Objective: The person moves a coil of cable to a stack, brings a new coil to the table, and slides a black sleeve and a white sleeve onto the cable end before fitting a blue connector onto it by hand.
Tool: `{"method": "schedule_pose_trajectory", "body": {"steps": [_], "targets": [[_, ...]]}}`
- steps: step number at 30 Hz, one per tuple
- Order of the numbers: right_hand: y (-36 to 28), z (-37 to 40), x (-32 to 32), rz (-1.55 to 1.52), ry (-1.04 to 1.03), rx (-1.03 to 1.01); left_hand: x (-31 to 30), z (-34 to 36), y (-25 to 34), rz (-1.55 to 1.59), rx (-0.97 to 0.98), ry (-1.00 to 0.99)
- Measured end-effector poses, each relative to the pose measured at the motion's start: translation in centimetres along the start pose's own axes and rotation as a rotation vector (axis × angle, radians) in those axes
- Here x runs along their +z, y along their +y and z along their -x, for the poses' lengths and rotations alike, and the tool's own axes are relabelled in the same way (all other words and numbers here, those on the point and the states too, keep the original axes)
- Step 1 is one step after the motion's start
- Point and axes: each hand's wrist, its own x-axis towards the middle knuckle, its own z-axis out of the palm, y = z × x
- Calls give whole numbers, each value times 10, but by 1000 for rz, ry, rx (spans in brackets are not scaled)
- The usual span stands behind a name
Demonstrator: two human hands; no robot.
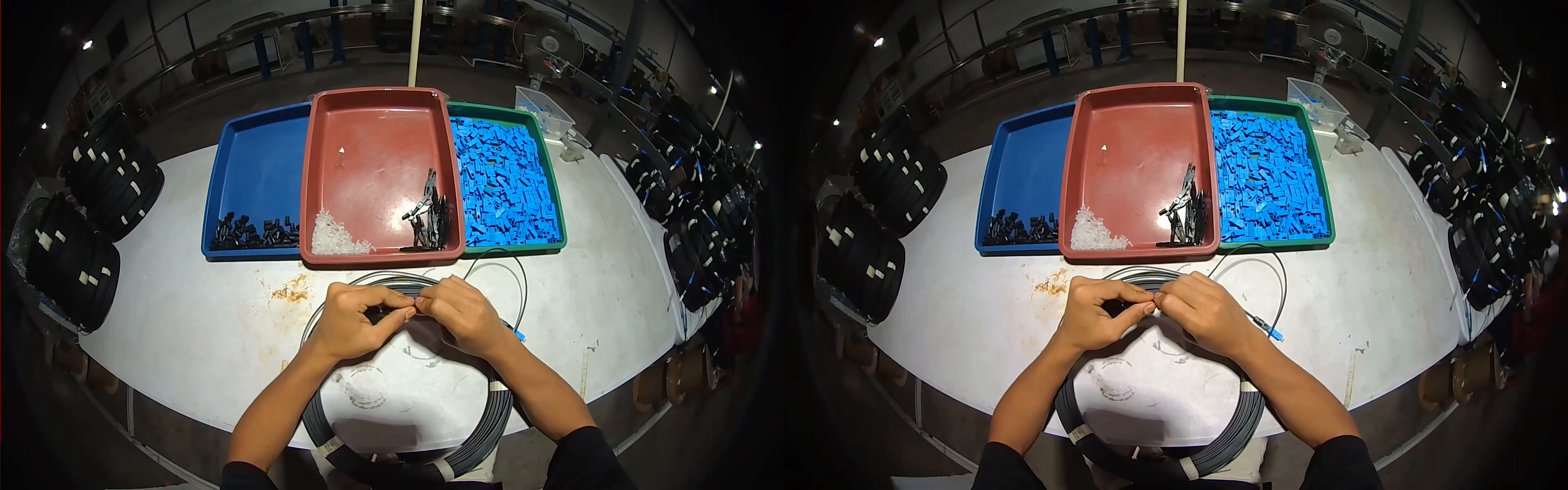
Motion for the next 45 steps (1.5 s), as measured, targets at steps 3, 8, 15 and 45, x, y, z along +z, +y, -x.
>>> {"method": "schedule_pose_trajectory", "body": {"steps": [3, 8, 15, 45], "targets": [[0, 2, 0, 83, 31, -58, 2, -1, -2, 52, 14, 9], [-5, 7, 3, -344, -77, 431, -8, -5, -3, -542, 685, -200], [3, 4, 5, -61, 7, 58, -1, -1, 0, -96, 138, -25], [-6, 6, 3, -439, -159, 624, -4, -1, -11, -448, 589, -159]]}}
